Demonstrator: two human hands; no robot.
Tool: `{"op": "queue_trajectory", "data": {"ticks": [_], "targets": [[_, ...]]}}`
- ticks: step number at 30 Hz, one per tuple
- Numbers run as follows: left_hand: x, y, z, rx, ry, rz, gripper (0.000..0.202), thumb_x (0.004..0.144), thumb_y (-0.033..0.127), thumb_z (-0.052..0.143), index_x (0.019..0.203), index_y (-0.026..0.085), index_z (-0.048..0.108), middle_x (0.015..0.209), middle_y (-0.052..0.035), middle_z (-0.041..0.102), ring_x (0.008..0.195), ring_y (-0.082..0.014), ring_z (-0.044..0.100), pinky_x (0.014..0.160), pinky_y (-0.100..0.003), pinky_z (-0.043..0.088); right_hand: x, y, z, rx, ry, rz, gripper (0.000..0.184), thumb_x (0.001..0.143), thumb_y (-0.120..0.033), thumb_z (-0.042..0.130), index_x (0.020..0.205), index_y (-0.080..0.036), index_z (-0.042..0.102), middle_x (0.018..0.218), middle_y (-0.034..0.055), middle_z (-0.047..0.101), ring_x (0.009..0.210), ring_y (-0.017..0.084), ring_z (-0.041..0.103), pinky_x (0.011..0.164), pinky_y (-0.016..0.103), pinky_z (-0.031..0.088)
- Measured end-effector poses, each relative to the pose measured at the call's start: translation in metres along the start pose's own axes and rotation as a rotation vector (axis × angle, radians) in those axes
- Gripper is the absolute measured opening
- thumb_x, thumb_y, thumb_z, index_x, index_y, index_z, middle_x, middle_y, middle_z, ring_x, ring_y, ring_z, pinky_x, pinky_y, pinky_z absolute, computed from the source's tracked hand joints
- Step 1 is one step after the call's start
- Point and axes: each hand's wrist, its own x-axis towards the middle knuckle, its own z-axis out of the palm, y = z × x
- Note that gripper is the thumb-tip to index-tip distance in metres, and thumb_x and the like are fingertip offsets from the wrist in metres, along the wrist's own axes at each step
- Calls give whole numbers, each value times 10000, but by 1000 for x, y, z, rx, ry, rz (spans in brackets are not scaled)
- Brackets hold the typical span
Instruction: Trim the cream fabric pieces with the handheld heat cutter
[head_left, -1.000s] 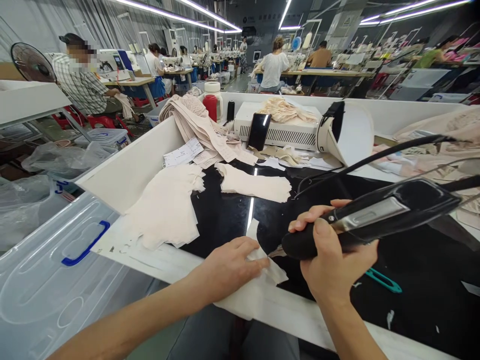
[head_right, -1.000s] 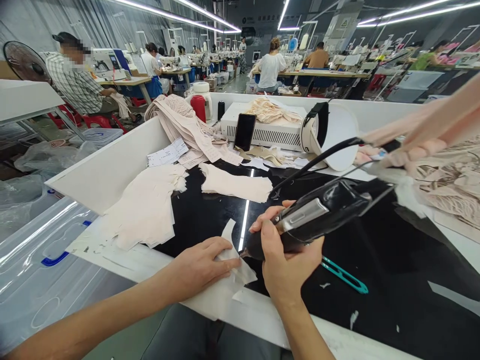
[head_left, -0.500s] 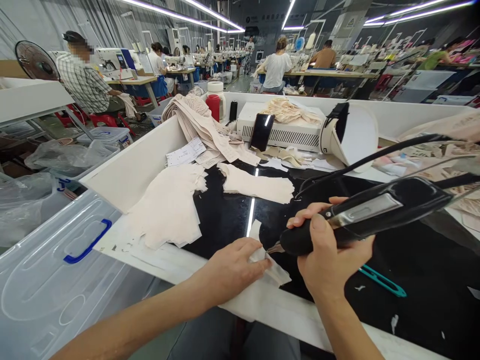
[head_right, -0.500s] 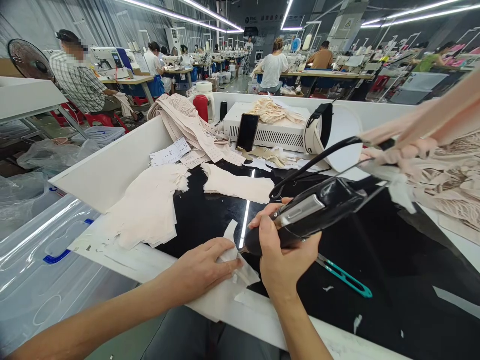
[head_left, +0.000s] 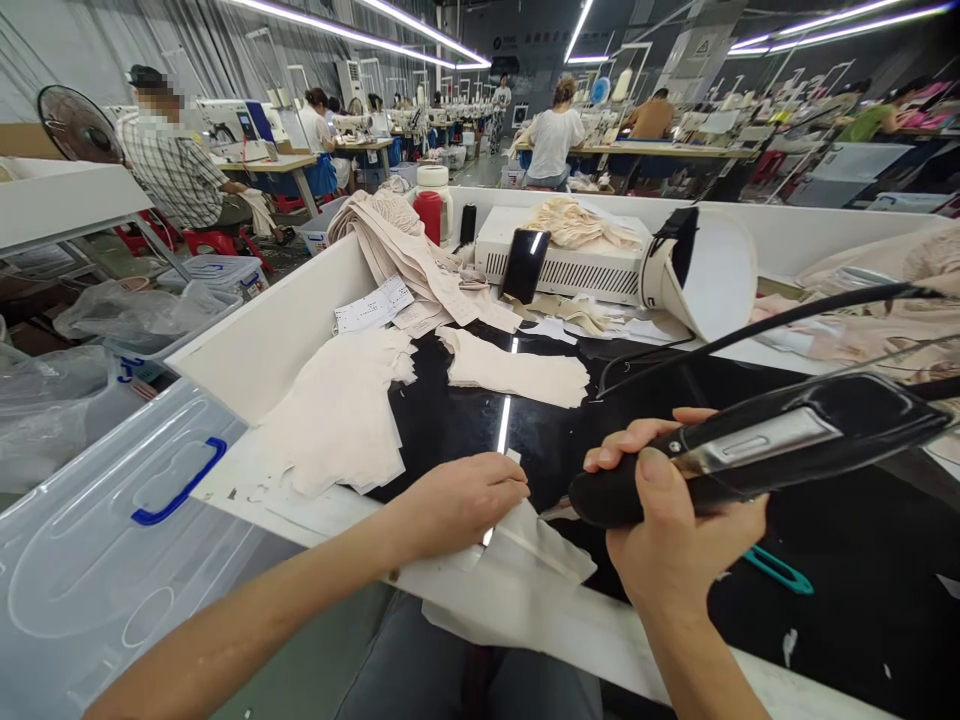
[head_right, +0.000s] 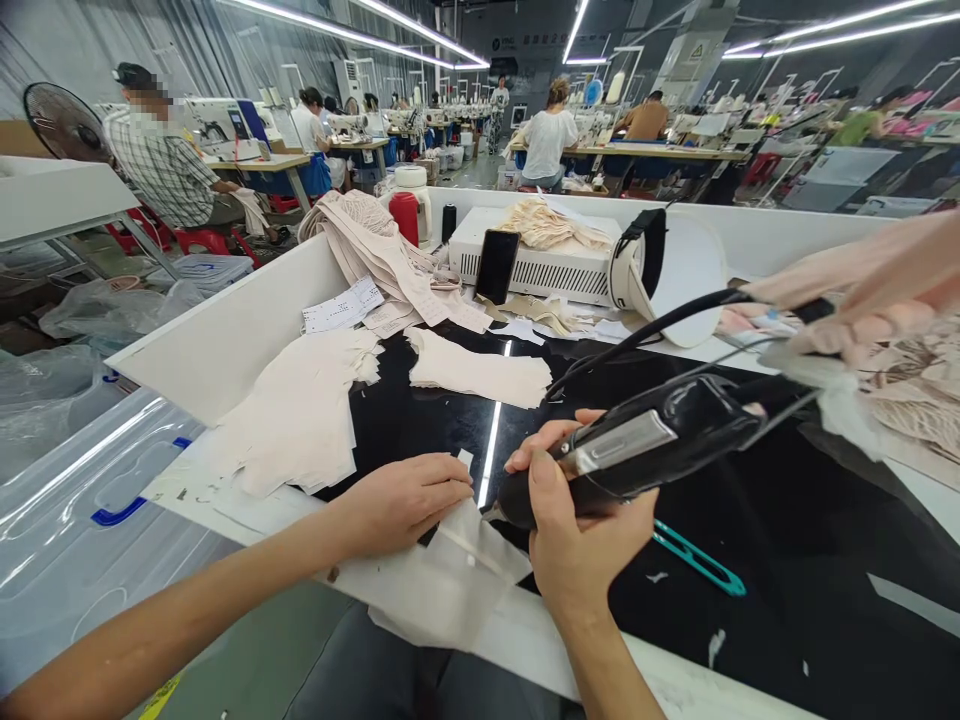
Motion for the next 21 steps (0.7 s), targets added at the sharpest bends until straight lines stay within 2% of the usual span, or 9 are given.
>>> {"op": "queue_trajectory", "data": {"ticks": [3, 7, 11, 14, 18, 21], "targets": [[0, -15, 3, -38, -32, 28, 248, 1168, 75, 581, 1293, 134, 788, 1326, -147, 824, 1240, -237, 801, 1114, -368, 694, 0, 1, -1, 15, -4, 9, 478, 791, -381, 1015, 1128, -273, 693, 827, -67, 727, 608, 155, 681, 599, 333, 615], [-9, -22, 4, -48, -8, 34, 259, 1216, 138, 558, 1302, 142, 801, 1313, -136, 840, 1224, -229, 805, 1089, -352, 689, -1, 0, -2, 21, 6, 7, 487, 790, -383, 1019, 1136, -270, 695, 831, -60, 724, 610, 157, 677, 598, 331, 605], [-14, -20, -2, -51, 4, 30, 263, 1254, 216, 545, 1313, 147, 793, 1329, -121, 839, 1229, -228, 803, 1087, -337, 668, -1, -2, -1, 22, 10, 13, 493, 774, -366, 1027, 1134, -272, 704, 821, -57, 734, 613, 163, 678, 591, 329, 597], [-13, -15, -8, -6, -51, 17, 258, 1267, 262, 540, 1340, 181, 773, 1360, -110, 818, 1225, -226, 791, 1056, -331, 657, -1, -3, 0, 12, 11, 2, 480, 775, -361, 1022, 1125, -274, 705, 811, -59, 733, 604, 163, 673, 582, 328, 597], [-10, -11, -14, 108, -133, 96, 265, 1246, 344, 618, 1440, 198, 725, 1254, -101, 783, 1119, -244, 768, 1024, -367, 648, -1, -4, 1, -5, 13, 0, 468, 779, -355, 1005, 1124, -278, 699, 799, -66, 731, 592, 163, 673, 582, 334, 608], [-10, -10, -14, 147, -149, 145, 312, 1212, 406, 695, 1444, 199, 710, 1204, -94, 750, 1047, -249, 741, 1019, -385, 642, 0, -5, 1, 1, 21, 6, 465, 768, -327, 1001, 1116, -270, 699, 788, -66, 738, 587, 162, 681, 587, 329, 618]]}}
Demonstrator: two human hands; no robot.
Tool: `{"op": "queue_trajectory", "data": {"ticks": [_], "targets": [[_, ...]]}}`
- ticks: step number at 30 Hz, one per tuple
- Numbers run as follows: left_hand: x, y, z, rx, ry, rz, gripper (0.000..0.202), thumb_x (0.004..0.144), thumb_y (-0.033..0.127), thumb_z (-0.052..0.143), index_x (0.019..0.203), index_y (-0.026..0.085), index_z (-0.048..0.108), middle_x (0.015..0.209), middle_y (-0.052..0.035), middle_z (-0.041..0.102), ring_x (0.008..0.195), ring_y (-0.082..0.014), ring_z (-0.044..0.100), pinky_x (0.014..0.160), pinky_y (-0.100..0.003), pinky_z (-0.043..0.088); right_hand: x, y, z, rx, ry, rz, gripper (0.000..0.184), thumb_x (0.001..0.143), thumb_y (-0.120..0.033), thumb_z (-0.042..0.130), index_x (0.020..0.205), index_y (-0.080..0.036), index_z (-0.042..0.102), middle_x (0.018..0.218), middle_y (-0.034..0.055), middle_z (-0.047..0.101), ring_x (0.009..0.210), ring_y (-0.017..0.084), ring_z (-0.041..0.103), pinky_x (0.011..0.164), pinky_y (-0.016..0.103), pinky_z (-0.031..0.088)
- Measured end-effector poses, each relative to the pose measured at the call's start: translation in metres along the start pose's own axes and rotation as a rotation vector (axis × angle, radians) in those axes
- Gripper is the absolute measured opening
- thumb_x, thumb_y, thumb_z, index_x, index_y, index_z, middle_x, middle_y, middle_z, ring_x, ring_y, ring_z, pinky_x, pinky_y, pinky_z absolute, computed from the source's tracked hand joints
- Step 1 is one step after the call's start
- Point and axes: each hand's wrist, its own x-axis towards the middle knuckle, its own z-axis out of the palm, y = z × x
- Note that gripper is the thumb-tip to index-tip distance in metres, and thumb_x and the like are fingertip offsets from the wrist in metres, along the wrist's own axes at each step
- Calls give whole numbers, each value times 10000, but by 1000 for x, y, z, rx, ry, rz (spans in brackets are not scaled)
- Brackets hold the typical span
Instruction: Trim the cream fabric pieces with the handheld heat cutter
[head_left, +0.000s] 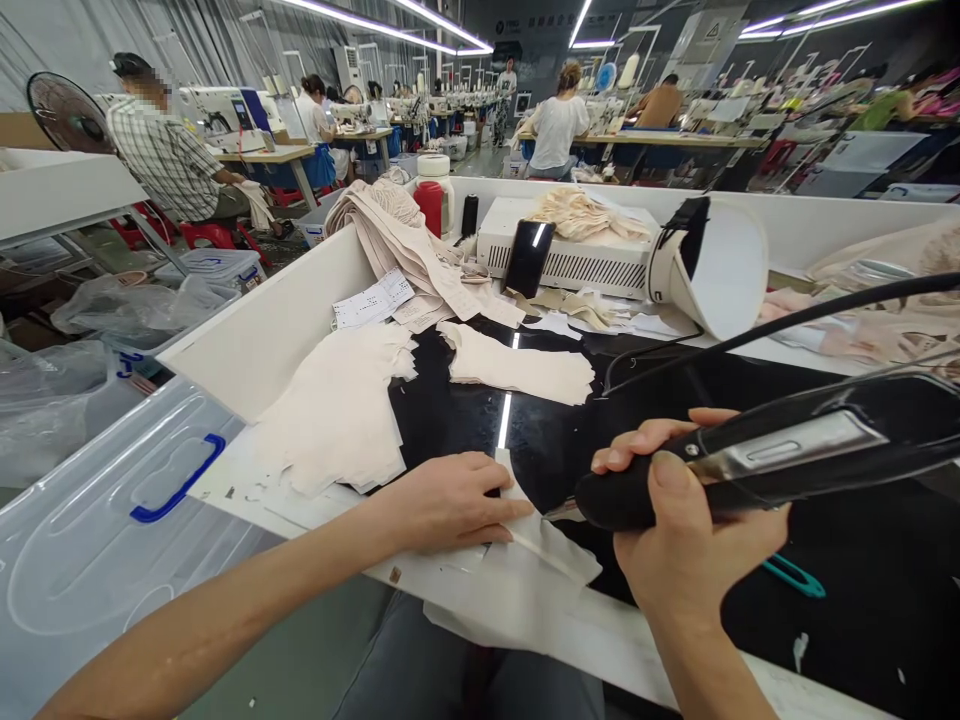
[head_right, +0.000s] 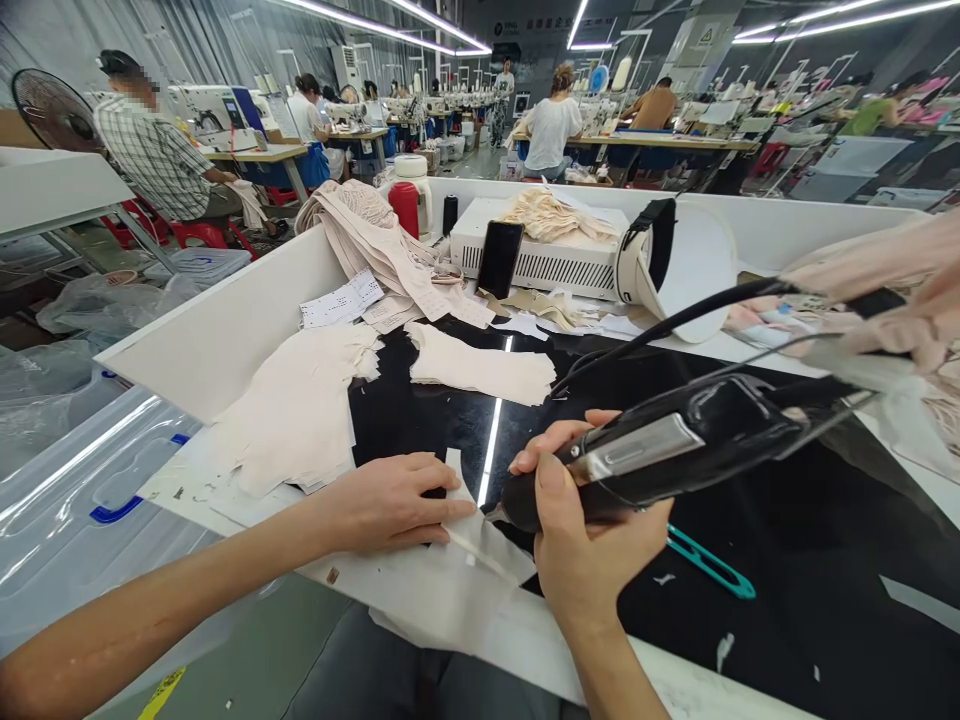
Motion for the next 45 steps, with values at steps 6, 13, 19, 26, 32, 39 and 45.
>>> {"op": "queue_trajectory", "data": {"ticks": [6, 13, 19, 26, 32, 39, 45], "targets": [[-4, 1, 6, 15, 29, -7, 310, 1166, 382, 782, 1410, 205, 710, 1308, -114, 742, 1121, -259, 747, 1077, -409, 640, 1, 0, 1, -6, 0, -3, 459, 763, -328, 1000, 1104, -263, 700, 773, -70, 743, 576, 158, 680, 585, 324, 630], [-6, 2, 11, -9, 66, -21, 323, 1184, 348, 748, 1459, 185, 701, 1384, -164, 742, 1247, -311, 761, 1086, -448, 662, 1, 0, 3, 22, 5, 2, 454, 754, -285, 996, 1101, -251, 705, 769, -65, 759, 576, 157, 688, 583, 309, 641], [-7, 3, 13, -3, 80, -29, 351, 1184, 344, 743, 1496, 190, 698, 1428, -187, 733, 1254, -301, 751, 1117, -440, 652, 1, -1, 2, 21, 6, -3, 450, 756, -275, 988, 1104, -252, 704, 771, -67, 760, 580, 156, 694, 582, 307, 643], [-7, 4, 12, -4, 80, -36, 369, 1156, 308, 780, 1498, 192, 703, 1421, -189, 733, 1258, -301, 740, 1128, -443, 647, 5, -1, 8, 26, 32, -17, 428, 738, -265, 955, 1086, -258, 705, 755, -83, 753, 547, 150, 681, 552, 303, 626], [-5, 6, 10, 3, 79, -39, 356, 1169, 321, 764, 1497, 191, 713, 1422, -194, 733, 1281, -299, 744, 1119, -425, 643, 7, 4, 17, 26, 16, -18, 423, 728, -266, 937, 1072, -267, 691, 744, -95, 741, 542, 151, 676, 542, 304, 621], [-5, 6, 12, 5, 81, -38, 345, 1189, 335, 734, 1500, 192, 695, 1430, -193, 732, 1253, -292, 753, 1100, -424, 648, 7, 7, 15, 25, 28, -4, 429, 730, -264, 941, 1075, -265, 687, 761, -91, 748, 546, 150, 681, 540, 308, 630], [-4, 6, 12, -10, 99, -27, 280, 1178, 299, 742, 1428, 176, 710, 1400, -188, 733, 1284, -294, 745, 1119, -414, 637, 9, 13, 21, 63, 17, -45, 454, 751, -313, 980, 1086, -262, 678, 758, -93, 743, 547, 139, 677, 543, 293, 624]]}}
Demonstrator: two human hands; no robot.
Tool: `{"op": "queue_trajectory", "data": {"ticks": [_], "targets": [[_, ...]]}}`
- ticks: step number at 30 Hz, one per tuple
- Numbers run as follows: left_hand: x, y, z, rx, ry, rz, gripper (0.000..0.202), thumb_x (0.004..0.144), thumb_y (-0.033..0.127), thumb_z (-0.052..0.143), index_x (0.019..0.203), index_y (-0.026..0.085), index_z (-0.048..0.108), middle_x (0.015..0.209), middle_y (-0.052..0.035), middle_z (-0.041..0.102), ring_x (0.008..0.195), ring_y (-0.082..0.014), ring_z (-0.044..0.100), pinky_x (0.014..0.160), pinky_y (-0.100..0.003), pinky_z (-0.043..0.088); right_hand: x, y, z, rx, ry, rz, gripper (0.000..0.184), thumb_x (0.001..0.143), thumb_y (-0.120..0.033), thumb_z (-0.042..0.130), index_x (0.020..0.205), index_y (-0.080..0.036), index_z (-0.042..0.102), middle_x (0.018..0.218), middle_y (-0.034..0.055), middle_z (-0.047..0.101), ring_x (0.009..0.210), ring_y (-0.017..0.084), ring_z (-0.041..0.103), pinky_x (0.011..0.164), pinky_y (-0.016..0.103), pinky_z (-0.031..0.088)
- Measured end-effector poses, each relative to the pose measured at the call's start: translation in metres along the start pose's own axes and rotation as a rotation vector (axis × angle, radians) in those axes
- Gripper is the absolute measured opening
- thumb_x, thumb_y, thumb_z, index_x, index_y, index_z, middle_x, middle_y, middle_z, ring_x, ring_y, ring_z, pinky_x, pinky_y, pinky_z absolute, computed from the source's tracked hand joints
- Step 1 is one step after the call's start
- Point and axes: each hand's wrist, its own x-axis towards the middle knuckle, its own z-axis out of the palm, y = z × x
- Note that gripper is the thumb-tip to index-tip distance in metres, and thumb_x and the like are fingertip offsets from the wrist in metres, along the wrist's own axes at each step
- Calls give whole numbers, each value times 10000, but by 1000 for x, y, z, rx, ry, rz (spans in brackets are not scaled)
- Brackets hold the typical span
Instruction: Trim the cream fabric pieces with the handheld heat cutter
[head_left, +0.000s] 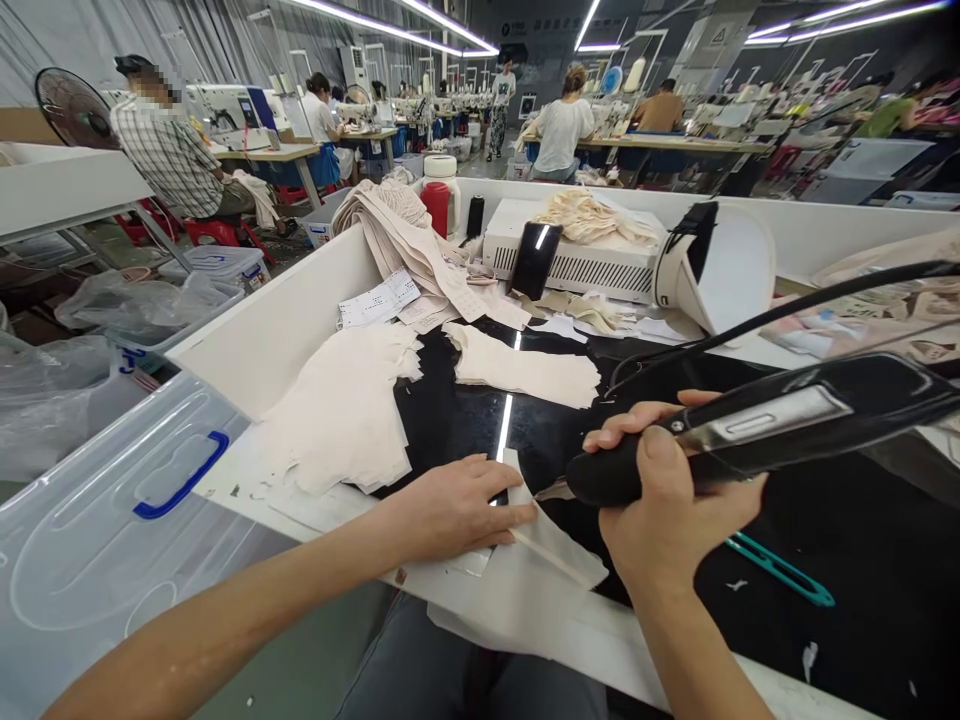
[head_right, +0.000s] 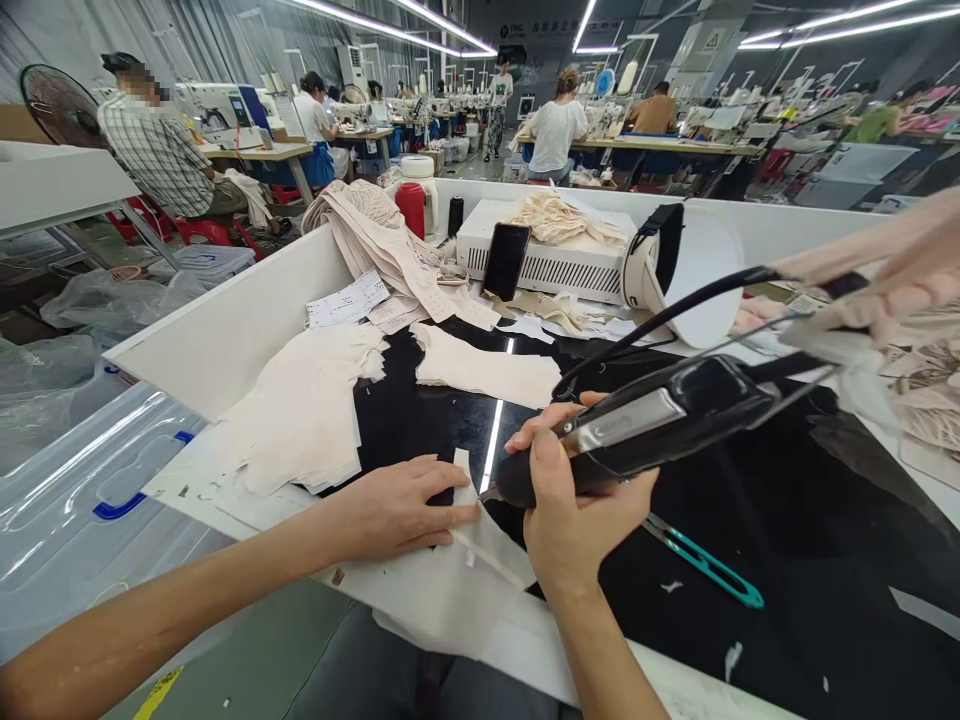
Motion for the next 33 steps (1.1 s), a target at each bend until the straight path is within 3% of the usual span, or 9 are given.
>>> {"op": "queue_trajectory", "data": {"ticks": [3, 12, 23, 28, 33], "targets": [[0, 0, 1, -11, -2, -4, 313, 1146, 283, 791, 1427, 171, 709, 1407, -192, 729, 1298, -300, 739, 1131, -425, 636, 0, 5, 1, -19, -24, -14, 458, 772, -356, 985, 1085, -262, 664, 775, -89, 746, 553, 142, 677, 549, 305, 623], [-4, 1, 2, -7, -15, -47, 309, 1201, 341, 698, 1483, 215, 708, 1501, -188, 702, 1353, -309, 716, 1196, -453, 627, 3, 7, 4, -7, -27, -23, 498, 794, -403, 1004, 1122, -266, 656, 812, -89, 721, 582, 135, 674, 577, 309, 611], [-6, -1, 2, -37, -20, -57, 352, 1194, 349, 712, 1515, 204, 734, 1518, -202, 696, 1331, -314, 731, 1162, -454, 658, 1, 17, 3, -57, -63, -2, 499, 862, -457, 990, 1176, -266, 653, 828, -87, 737, 620, 141, 680, 679, 348, 617], [-9, -1, 0, -61, 0, -89, 331, 1220, 332, 659, 1519, 203, 723, 1508, -189, 715, 1403, -318, 718, 1196, -460, 650, 9, 8, -7, -66, -60, -5, 572, 819, -491, 1044, 1188, -263, 672, 831, -89, 751, 616, 147, 699, 666, 348, 625], [-6, 1, -10, -163, -46, -201, 360, 1262, 326, 561, 1570, 190, 687, 1469, -153, 751, 1375, -283, 740, 1123, -410, 683, 20, 3, -30, -142, -48, -33, 589, 789, -492, 1073, 1176, -260, 695, 856, -84, 773, 645, 152, 714, 676, 352, 644]]}}
